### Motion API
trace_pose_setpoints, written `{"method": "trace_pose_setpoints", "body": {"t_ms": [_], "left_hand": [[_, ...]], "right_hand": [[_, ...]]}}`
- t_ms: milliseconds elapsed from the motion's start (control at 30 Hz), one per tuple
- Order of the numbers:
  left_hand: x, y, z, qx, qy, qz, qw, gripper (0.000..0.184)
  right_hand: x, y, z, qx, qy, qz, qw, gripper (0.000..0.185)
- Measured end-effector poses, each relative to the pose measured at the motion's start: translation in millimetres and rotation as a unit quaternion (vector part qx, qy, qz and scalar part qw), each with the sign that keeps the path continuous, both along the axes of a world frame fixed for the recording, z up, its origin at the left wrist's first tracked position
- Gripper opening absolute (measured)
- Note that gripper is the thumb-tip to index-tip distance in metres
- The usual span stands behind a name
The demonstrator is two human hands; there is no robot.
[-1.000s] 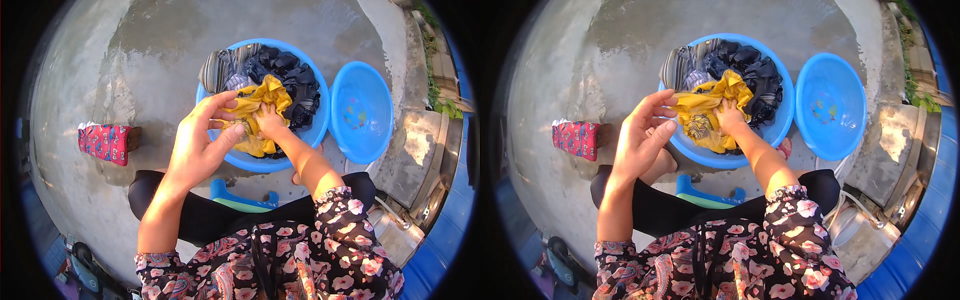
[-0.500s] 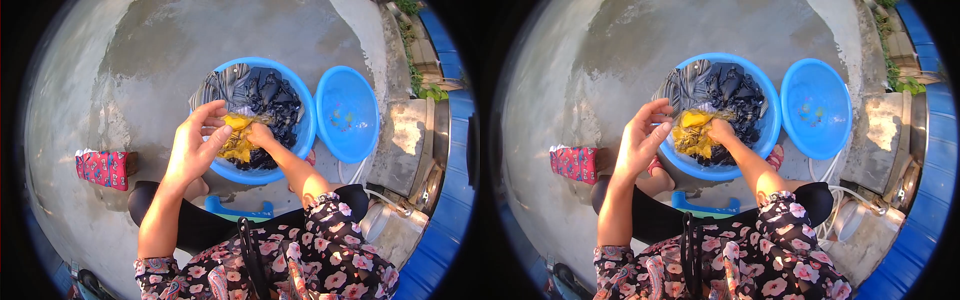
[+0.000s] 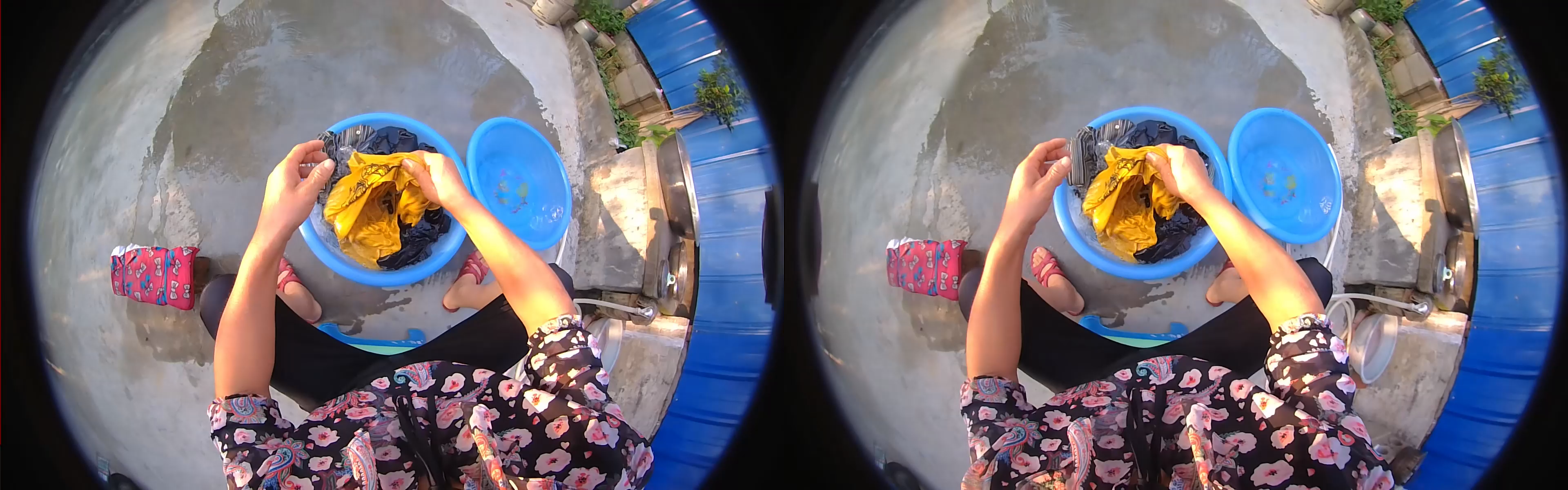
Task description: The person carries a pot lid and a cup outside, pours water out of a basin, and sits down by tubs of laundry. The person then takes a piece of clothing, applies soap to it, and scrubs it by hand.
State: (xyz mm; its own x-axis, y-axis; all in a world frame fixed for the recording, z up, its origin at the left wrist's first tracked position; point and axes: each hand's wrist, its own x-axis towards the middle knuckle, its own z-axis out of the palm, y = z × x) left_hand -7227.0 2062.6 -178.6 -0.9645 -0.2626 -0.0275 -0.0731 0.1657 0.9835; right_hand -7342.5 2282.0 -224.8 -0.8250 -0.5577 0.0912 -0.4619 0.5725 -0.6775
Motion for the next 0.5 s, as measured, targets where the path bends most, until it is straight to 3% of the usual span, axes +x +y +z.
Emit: {"method": "trace_pose_setpoints", "body": {"t_ms": [100, 300, 367, 500], "left_hand": [[-1, -6, -10, -0.003, 0.007, 0.012, 1.0, 0.04], [-9, -17, -7, -0.089, -0.01, -0.011, 0.996, 0.044], [-17, -23, -7, -0.103, -0.012, 0.007, 0.995, 0.045], [-25, -17, 13, -0.037, -0.003, 0.02, 0.999, 0.043]], "right_hand": [[-5, 9, 23, -0.066, 0.026, -0.008, 0.997, 0.025], [-27, 29, 25, -0.15, -0.088, -0.073, 0.982, 0.025], [-28, 31, 15, -0.133, -0.108, -0.085, 0.982, 0.024], [-31, 36, -31, 0.047, -0.109, -0.023, 0.993, 0.026]]}}
